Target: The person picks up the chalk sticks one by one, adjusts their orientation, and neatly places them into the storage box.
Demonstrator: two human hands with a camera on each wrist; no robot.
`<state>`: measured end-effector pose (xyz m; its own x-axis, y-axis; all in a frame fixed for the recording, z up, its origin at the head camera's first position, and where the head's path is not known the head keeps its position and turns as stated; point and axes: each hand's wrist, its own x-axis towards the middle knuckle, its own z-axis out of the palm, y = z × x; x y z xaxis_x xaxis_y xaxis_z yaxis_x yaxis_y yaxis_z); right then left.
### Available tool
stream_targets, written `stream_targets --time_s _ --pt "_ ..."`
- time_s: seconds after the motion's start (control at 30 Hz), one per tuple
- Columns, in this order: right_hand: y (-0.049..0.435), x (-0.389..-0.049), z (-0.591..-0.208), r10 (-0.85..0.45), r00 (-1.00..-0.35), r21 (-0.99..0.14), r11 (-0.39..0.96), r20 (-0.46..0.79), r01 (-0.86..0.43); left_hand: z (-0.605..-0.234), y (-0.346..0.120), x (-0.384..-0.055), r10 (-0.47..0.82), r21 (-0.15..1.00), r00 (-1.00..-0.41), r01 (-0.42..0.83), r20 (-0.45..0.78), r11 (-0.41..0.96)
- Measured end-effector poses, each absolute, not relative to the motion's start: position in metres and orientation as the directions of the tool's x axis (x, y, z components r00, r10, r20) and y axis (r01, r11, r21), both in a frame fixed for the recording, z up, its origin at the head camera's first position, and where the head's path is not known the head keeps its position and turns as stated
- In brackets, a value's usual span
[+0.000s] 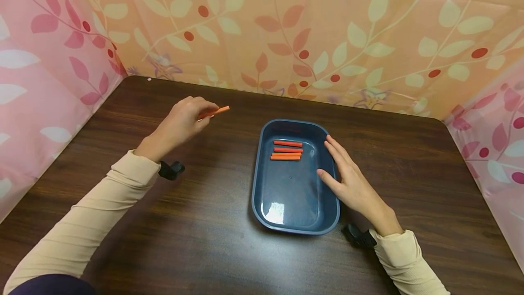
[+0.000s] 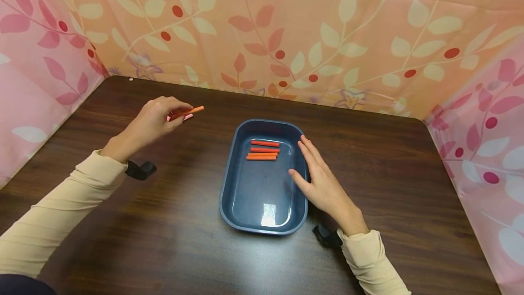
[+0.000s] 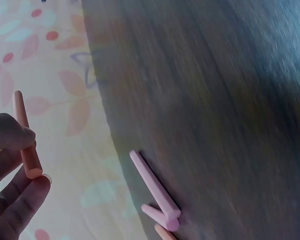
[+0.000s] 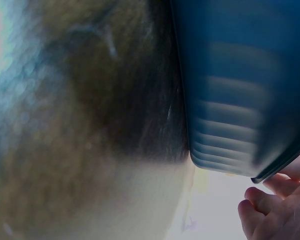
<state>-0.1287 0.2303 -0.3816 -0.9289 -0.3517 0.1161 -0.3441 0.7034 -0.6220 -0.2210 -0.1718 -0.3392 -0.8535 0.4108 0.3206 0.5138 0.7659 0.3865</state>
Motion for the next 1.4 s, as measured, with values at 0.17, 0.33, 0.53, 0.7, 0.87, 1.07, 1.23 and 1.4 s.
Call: stream_targets --time_s 0.17,0.33,0.53,0.7,0.87,1.07,1.23,1.4 --pt "0.23 -0.129 -0.382 -0.353 -0.928 -0.621 0.702 0.123 -0.349 -0.338 -0.163 -0.217 0.42 0.387 -0.848 0.523 0.322 0.759" --pt "0.231 -0.129 -0.382 -0.356 -0.925 -0.619 0.699 0.132 -0.357 -0.336 -0.154 -0.213 0.451 0.38 -0.833 0.549 0.32 0.745" --pt "0.231 -0.129 -0.382 -0.352 -0.927 -0.618 0.703 0.129 -0.353 -0.331 -0.142 -0.208 0.493 0.366 -0.788 0.611 0.37 0.702" --pt "0.231 -0.129 -0.381 -0.351 -0.929 -0.627 0.699 0.118 -0.344 -0.329 -0.128 -0.203 0.527 0.363 -0.75 0.658 0.401 0.66" --pt "0.23 -0.129 -0.381 -0.353 -0.928 -0.629 0.696 0.12 -0.346 -0.328 -0.118 -0.199 0.557 0.35 -0.717 0.694 0.42 0.629" --pt "0.231 -0.13 -0.383 -0.352 -0.927 -0.626 0.696 0.129 -0.351 -0.326 -0.106 -0.194 0.585 0.328 -0.687 0.724 0.432 0.608" --pt "0.232 -0.129 -0.383 -0.354 -0.925 -0.622 0.695 0.14 -0.361 -0.326 -0.095 -0.192 0.607 0.309 -0.666 0.742 0.433 0.594" --pt "0.231 -0.13 -0.383 -0.353 -0.926 -0.622 0.697 0.134 -0.356 -0.328 -0.084 -0.19 0.626 0.31 -0.66 0.75 0.416 0.585"
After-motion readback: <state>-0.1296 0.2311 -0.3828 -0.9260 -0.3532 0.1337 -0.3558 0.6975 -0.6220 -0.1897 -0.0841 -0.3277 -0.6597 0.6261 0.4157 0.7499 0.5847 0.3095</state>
